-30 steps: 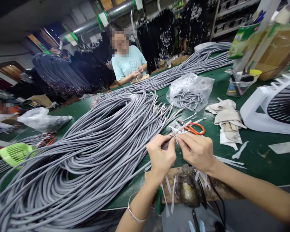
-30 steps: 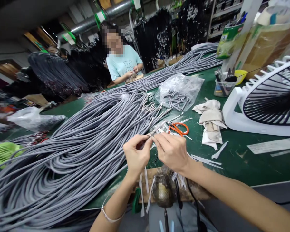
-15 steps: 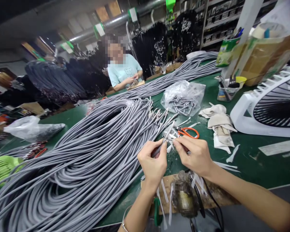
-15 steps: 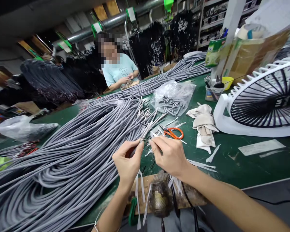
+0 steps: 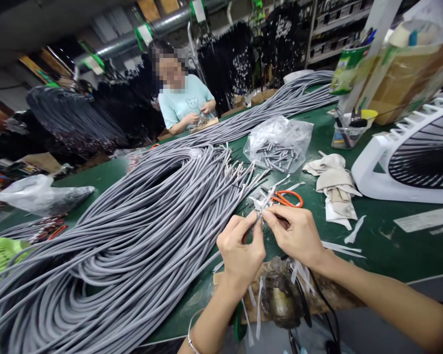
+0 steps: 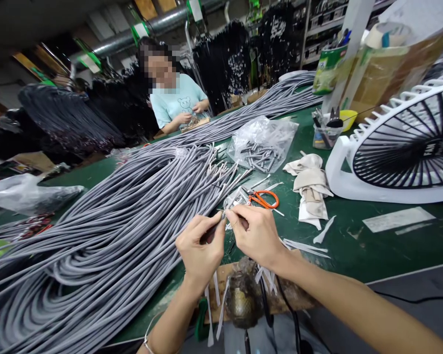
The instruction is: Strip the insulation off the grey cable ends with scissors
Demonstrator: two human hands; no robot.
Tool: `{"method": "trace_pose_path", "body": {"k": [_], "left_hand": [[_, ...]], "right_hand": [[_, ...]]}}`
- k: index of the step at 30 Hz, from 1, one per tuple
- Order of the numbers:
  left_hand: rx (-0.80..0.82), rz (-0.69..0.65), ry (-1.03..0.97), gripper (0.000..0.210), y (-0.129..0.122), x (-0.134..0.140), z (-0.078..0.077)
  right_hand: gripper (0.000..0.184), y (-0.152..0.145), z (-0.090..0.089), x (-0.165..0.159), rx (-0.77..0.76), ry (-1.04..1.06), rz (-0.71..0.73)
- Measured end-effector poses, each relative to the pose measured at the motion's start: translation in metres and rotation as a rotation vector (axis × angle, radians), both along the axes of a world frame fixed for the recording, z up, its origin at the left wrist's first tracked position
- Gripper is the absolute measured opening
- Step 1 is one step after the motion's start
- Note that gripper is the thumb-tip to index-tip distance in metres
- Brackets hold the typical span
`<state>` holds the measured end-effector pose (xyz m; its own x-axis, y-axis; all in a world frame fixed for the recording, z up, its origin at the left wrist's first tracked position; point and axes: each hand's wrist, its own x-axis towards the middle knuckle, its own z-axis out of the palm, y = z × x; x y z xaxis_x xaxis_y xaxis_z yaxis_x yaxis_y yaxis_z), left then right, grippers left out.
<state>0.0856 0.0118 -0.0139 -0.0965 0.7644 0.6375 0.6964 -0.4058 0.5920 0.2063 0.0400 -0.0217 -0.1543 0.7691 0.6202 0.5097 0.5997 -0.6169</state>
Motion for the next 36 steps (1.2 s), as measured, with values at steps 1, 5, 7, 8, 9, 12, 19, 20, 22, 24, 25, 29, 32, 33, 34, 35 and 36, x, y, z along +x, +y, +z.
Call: {"method": "trace_pose_path", "body": {"k": [1, 5, 7, 8, 9, 12, 19, 20, 22, 24, 25, 29, 32, 33, 34, 35, 36], "left_hand": [[-0.011, -0.003, -0.003, 0.011, -0.001, 0.001, 0.001], [-0.098, -0.008, -0.115, 0.01, 0.003, -0.001, 0.001], [-0.183, 0.019, -0.191, 0.009, 0.01, -0.006, 0.0], [-0.234, 0.039, -0.24, 0.009, 0.014, -0.009, -0.001], [-0.28, 0.058, -0.306, 0.01, 0.017, -0.013, -0.002], [-0.331, 0.033, -0.512, 0.015, 0.023, -0.02, -0.001], [-0.304, -0.104, -0.561, 0.022, 0.014, -0.019, 0.002], [-0.301, -0.111, -0.548, 0.022, 0.012, -0.018, 0.002], [-0.292, -0.122, -0.514, 0.019, 0.011, -0.017, 0.002], [-0.275, -0.124, -0.477, 0.017, 0.009, -0.015, 0.002], [-0.265, -0.124, -0.462, 0.016, 0.009, -0.015, 0.001], [-0.237, -0.127, -0.42, 0.014, 0.007, -0.013, 0.0], [-0.21, -0.114, -0.388, 0.012, 0.006, -0.013, -0.001], [-0.201, -0.11, -0.384, 0.012, 0.006, -0.013, -0.001], [-0.195, -0.108, -0.383, 0.012, 0.005, -0.013, -0.001], [-0.192, -0.11, -0.38, 0.012, 0.005, -0.013, -0.001], [-0.189, -0.114, -0.373, 0.013, 0.004, -0.012, -0.001]], "right_hand": [[0.022, 0.0, -0.002, 0.0, 0.042, -0.009, -0.005], [0.016, -0.007, -0.008, -0.001, 0.288, -0.118, -0.031], [0.018, -0.013, -0.008, -0.005, 0.425, -0.139, 0.032], [0.02, -0.015, -0.007, -0.007, 0.503, -0.124, 0.087], [0.023, -0.017, -0.006, -0.008, 0.566, -0.102, 0.151], [0.016, -0.011, -0.003, -0.008, 0.471, -0.081, 0.024], [0.02, 0.006, -0.003, 0.002, 0.183, -0.097, -0.031], [0.021, 0.005, -0.003, 0.002, 0.174, -0.102, -0.033], [0.023, 0.003, -0.002, 0.001, 0.156, -0.115, -0.031], [0.023, 0.002, -0.001, -0.001, 0.14, -0.116, -0.019], [0.023, 0.002, -0.001, -0.002, 0.133, -0.114, -0.01], [0.024, 0.002, -0.001, -0.003, 0.081, -0.097, 0.005], [0.025, 0.002, 0.0, -0.003, 0.036, -0.063, 0.008], [0.025, 0.002, 0.001, -0.003, 0.027, -0.052, 0.01], [0.025, 0.002, 0.001, -0.003, 0.022, -0.044, 0.011], [0.025, 0.003, 0.002, -0.003, 0.017, -0.036, 0.009], [0.025, 0.003, 0.002, -0.003, 0.013, -0.029, 0.007]]}}
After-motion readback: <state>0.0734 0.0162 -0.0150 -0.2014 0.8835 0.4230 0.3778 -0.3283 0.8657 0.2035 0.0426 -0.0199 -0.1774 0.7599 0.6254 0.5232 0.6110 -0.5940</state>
